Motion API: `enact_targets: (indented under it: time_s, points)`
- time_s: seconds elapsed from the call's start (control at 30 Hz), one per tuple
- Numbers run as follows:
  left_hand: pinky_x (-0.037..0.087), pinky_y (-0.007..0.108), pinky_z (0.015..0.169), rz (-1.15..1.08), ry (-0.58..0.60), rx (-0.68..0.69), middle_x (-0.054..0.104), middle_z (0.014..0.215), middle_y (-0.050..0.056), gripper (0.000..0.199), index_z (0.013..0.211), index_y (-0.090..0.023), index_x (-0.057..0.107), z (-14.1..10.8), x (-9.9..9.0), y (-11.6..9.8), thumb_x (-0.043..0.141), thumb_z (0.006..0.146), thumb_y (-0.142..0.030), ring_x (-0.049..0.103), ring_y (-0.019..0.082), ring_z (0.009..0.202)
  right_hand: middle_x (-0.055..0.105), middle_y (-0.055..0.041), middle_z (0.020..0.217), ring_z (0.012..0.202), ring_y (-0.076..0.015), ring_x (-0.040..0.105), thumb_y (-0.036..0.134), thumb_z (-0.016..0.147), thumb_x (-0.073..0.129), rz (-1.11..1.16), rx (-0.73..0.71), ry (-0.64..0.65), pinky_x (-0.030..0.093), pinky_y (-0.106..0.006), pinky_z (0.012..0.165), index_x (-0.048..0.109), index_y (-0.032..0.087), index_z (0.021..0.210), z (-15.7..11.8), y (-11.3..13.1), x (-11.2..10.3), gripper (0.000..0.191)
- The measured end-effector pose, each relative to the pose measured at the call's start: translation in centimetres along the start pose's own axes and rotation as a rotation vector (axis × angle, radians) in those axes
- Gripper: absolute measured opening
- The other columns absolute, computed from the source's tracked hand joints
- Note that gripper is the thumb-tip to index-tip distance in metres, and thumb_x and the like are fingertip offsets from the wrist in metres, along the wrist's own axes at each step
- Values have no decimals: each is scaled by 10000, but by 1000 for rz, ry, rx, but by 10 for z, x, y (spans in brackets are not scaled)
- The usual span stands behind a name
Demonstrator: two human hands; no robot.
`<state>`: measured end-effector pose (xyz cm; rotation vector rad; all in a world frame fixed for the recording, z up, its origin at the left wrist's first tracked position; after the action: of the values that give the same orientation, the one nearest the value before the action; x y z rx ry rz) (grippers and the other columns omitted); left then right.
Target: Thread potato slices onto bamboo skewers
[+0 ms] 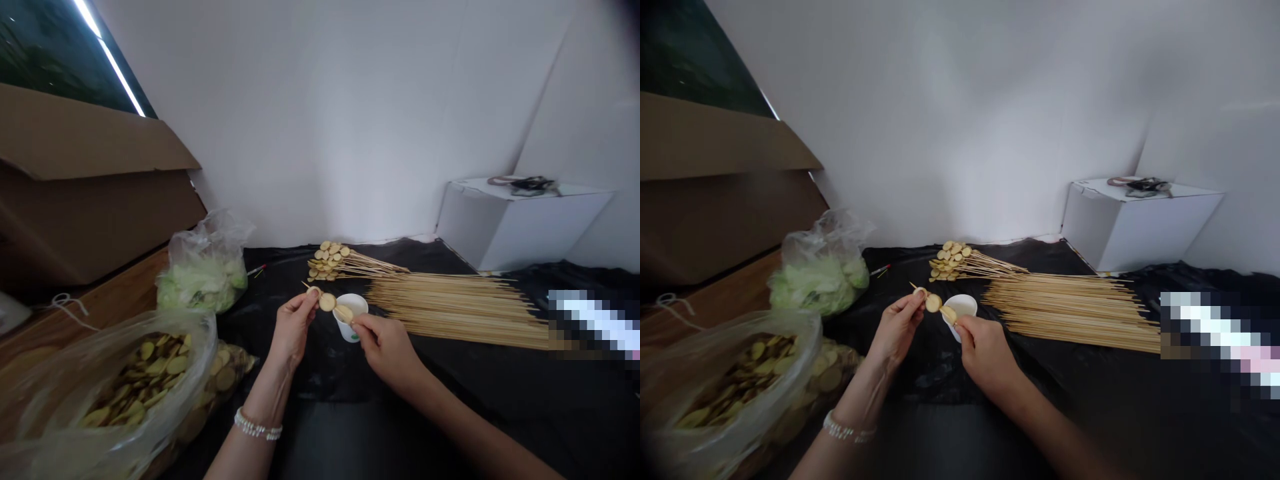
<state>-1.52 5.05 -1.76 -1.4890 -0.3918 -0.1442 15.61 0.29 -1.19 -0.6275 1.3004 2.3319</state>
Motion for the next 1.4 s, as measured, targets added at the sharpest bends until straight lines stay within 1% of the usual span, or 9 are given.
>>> enact_targets:
  time_s: [0.17, 0.23, 0.33, 0.43, 0.67, 0.83, 1.0, 1.2, 1.4]
  points:
    - [426, 158, 515, -241, 8, -128, 630, 689, 40, 267, 796, -115, 714, 3, -2, -7, 696, 720, -370, 526, 59, 563, 608, -1, 595, 542, -126, 534, 233, 867, 441, 13, 62, -16, 339, -224, 553, 643, 183, 738, 3, -4, -4, 245]
    - [500, 195, 616, -375, 20, -172, 671, 832, 102, 254, 902, -100, 699, 5, -5, -10, 585, 794, -299, 612, 110, 700, 618, -3, 602, 547, -131, 543, 240, 860, 451, 11, 82, -23, 346, -226, 561, 650, 182, 755, 4, -5, -5, 232]
    - [533, 302, 810, -453, -2, -150, 666, 1030, 179, 269, 961, -74, 656, 8, -9, -13, 491, 750, -98, 637, 207, 969, 629, -6, 616, 558, -132, 551, 247, 857, 458, 12, 92, -19, 349, -226, 565, 657, 181, 762, 4, -5, -5, 230]
    - [521, 358, 876, -403, -19, -114, 660, 1051, 204, 358, 1012, -58, 606, 7, -7, -12, 467, 691, 18, 622, 249, 1041, 624, -4, 611, 559, -129, 550, 246, 861, 456, 17, 82, -9, 347, -224, 560, 659, 179, 756, 3, -4, -4, 238]
    - [554, 301, 793, -326, -73, -49, 683, 1025, 144, 96, 829, -147, 528, 5, -6, -10, 574, 801, -68, 671, 182, 913, 629, -4, 614, 553, -127, 549, 249, 865, 461, 35, 67, -2, 348, -223, 559, 665, 177, 765, 2, -2, -4, 238]
    - [537, 208, 717, -262, -66, 4, 697, 886, 54, 124, 760, -147, 599, 8, -12, -10, 711, 711, -127, 662, 110, 775, 641, -7, 626, 545, -127, 545, 236, 863, 458, 50, 47, -7, 349, -224, 560, 669, 184, 762, 2, -1, -4, 240]
    - [502, 155, 604, -237, -31, 3, 653, 773, -11, 318, 973, -180, 688, 7, -13, -11, 757, 663, -189, 590, 49, 623, 633, -4, 615, 542, -125, 541, 228, 862, 457, 51, 56, 11, 344, -222, 555, 670, 182, 750, 1, -1, -3, 244]
    - [487, 138, 603, -260, -32, 34, 678, 809, 27, 370, 1008, -159, 688, 9, -14, -13, 761, 646, -134, 594, 54, 653, 624, 0, 618, 556, -126, 541, 228, 862, 454, 34, 60, 40, 342, -224, 560, 664, 181, 749, 0, -2, -1, 243]
    - [482, 122, 569, -359, -58, -55, 689, 810, 59, 123, 761, -121, 672, 13, -18, -9, 737, 666, -80, 609, 65, 656, 602, 6, 595, 554, -120, 534, 227, 867, 454, 35, 62, 72, 331, -222, 554, 666, 176, 739, 0, -3, 1, 253]
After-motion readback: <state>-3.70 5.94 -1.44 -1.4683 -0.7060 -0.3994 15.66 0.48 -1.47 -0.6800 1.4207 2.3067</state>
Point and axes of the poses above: each hand's wrist, its own z-axis towards the middle knuckle, its own x-axis out of the palm, y = z × x, the point moved 4 cm from there along z, towards the middle knuckle
